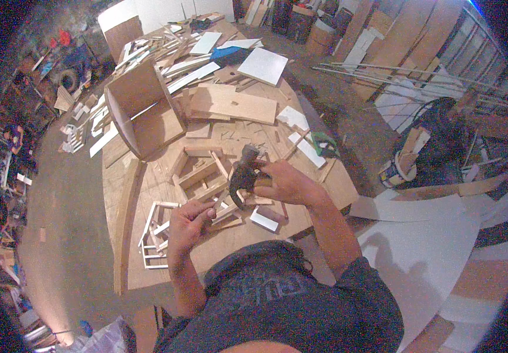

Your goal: The person hammers small wooden strips into a frame for a small structure on a workbench using a hammer, handling nails one at a time.

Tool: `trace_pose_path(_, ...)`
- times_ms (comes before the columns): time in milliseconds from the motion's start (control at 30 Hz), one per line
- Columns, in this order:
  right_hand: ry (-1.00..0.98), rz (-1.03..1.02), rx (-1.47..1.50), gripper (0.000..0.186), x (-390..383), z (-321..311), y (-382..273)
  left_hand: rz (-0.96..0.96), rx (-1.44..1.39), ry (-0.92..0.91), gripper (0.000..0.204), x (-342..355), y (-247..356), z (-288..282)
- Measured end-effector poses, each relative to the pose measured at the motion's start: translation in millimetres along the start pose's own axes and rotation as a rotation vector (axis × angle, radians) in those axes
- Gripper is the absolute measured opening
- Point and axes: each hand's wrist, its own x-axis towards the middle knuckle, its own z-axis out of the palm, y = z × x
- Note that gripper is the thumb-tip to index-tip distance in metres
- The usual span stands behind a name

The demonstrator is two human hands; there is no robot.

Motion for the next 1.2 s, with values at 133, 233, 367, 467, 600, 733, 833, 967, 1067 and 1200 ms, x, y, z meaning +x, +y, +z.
trace_pose_path(133, -0.011, -0.071, -0.028, 0.04, -0.5, 1.2, 3.2, -0.017, 0.042, -0.026, 0.015, -1.5, -3.0, -8.4)
trace_pose_path(233, 0.006, -0.081, -0.043, 0.044, -2.0, -1.2, 0.0, -0.004, 0.103, -0.093, 0.016, 3.5, -8.9, -13.8)
trace_pose_path(367, -0.053, -0.011, -0.017, 0.044, -1.0, -3.3, -0.1, -0.073, 0.094, -0.123, 0.019, 6.0, 5.4, -14.0)
trace_pose_path(467, -0.045, -0.048, -0.028, 0.045, 0.4, -4.3, -1.2, -0.017, 0.204, -0.13, 0.02, 8.1, 3.4, -18.0)
trace_pose_path(600, 0.036, -0.13, -0.076, 0.04, -2.6, 2.9, 16.7, 0.095, 0.314, -0.269, 0.02, 23.5, 9.8, -25.7)
trace_pose_path(733, -0.009, -0.102, -0.066, 0.038, 2.6, -8.5, 11.8, 0.157, 0.334, -0.309, 0.02, 36.1, -2.7, -27.3)
trace_pose_path(833, -0.074, 0.013, -0.07, 0.055, 2.6, -17.7, 12.2, -0.03, 0.055, -0.139, 0.018, 39.0, -6.0, -6.5)
trace_pose_path(967, 0.229, 0.1, -0.003, 0.041, -6.0, -13.9, 10.2, -0.136, -0.127, 0.014, 0.016, 36.1, -25.4, 30.6)
trace_pose_path(1067, 0.308, 0.238, -0.001, 0.041, -16.1, 0.4, 31.6, -0.072, -0.191, 0.114, 0.016, 41.7, -30.8, 62.1)
trace_pose_path(1200, 0.583, 0.34, 0.2, 0.042, -17.4, 28.9, 36.8, -0.114, -0.337, 0.322, 0.012, 52.7, -32.4, 103.5)
